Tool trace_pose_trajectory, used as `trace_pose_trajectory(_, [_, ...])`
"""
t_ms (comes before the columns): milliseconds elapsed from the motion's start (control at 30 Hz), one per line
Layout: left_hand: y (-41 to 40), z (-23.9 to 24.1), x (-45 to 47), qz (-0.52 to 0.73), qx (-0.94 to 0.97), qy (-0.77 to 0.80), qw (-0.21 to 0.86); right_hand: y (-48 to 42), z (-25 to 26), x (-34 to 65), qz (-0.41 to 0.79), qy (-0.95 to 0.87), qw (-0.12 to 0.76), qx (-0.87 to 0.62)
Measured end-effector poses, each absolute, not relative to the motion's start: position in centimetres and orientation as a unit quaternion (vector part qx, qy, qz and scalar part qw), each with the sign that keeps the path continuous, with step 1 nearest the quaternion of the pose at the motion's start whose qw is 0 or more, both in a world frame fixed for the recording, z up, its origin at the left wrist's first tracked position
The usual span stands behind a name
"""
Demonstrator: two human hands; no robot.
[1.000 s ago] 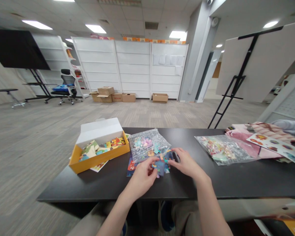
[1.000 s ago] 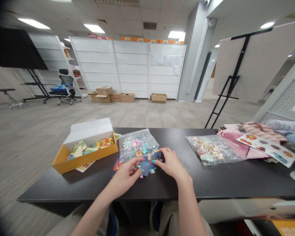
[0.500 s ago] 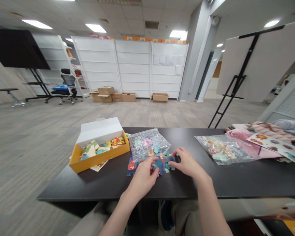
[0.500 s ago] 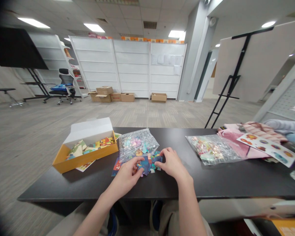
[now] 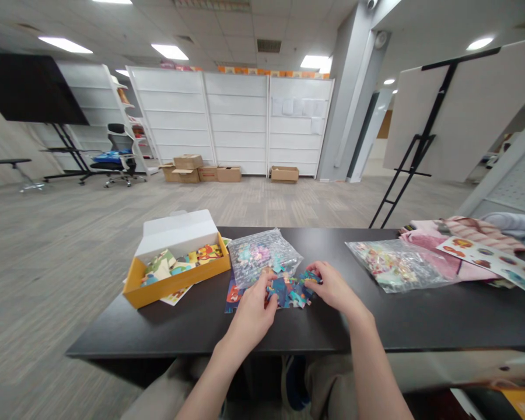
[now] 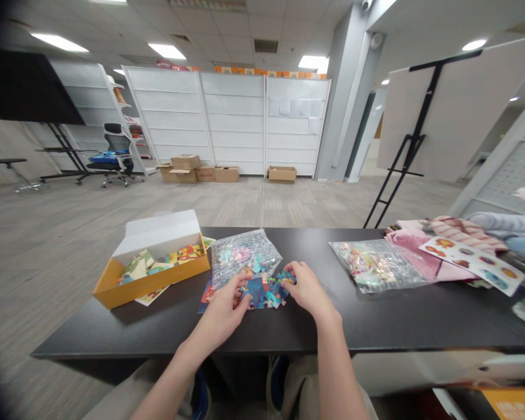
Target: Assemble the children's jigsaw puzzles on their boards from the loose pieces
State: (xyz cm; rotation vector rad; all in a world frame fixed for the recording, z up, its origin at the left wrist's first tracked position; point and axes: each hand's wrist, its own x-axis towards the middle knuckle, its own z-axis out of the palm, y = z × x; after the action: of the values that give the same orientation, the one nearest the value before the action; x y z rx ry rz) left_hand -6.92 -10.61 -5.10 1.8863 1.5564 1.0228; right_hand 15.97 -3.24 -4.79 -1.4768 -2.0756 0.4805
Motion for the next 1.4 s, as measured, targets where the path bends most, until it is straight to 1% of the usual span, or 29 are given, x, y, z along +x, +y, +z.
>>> trace_pose_trajectory(300, [-10.7, -4.4, -7.2, 0.393, 0.681, 0.580, 0.213, -3.3, -4.0, 17.3, 0.256, -0.731, 0.343, -0.532])
trace_pose_trajectory(533, [-10.6, -4.4, -6.9, 0.399, 0.692, 0.568, 0.197, -3.5, -3.4, 16.8, 0.401, -0.672, 0.406, -0.472])
trace_pose_trajectory(633, [-10.4, -4.7, -6.8, 0.409, 0.693, 0.560, 0.197, -3.6, -3.2, 16.5, 0.436, -0.648, 0.424, -0.458])
trace_pose_trajectory(833, [-10.4, -5.0, -6.8, 0.412, 0.694, 0.555, 0.202, -3.3, -3.4, 16.6, 0.429, -0.626, 0.439, -0.481])
trace_pose_trajectory(967, [-10.5, -4.9, -6.7, 0.419, 0.683, 0.560, 0.209, -3.3, -3.0, 16.9, 0.335, -0.643, 0.479, -0.494])
trace_pose_trajectory(1000, [-10.6, -4.8, -6.6, 0.423, 0.679, 0.560, 0.214, -3.5, -2.8, 16.9, 0.328, -0.646, 0.484, -0.490])
trace_pose_trajectory(1067, [-10.6, -4.7, -6.4, 0.435, 0.669, 0.556, 0.232, -3.9, -2.4, 16.5, 0.363, -0.656, 0.468, -0.468])
trace_pose_trajectory(1133, [-10.6, -4.7, -6.1, 0.449, 0.657, 0.544, 0.265, -4.4, -2.2, 15.6, 0.429, -0.673, 0.419, -0.432])
trace_pose_trajectory(1200, [-10.5, -4.7, -5.8, 0.461, 0.647, 0.528, 0.299, -4.8, -2.2, 14.4, 0.469, -0.688, 0.378, -0.405])
trace_pose_trajectory(1300, [-10.4, -4.8, -5.7, 0.472, 0.635, 0.514, 0.332, -4.9, -2.3, 13.3, 0.458, -0.705, 0.363, -0.401])
trace_pose_trajectory(1400, [-10.3, -4.9, -6.1, 0.477, 0.623, 0.517, 0.343, -4.7, -2.5, 14.0, 0.384, -0.733, 0.348, -0.441])
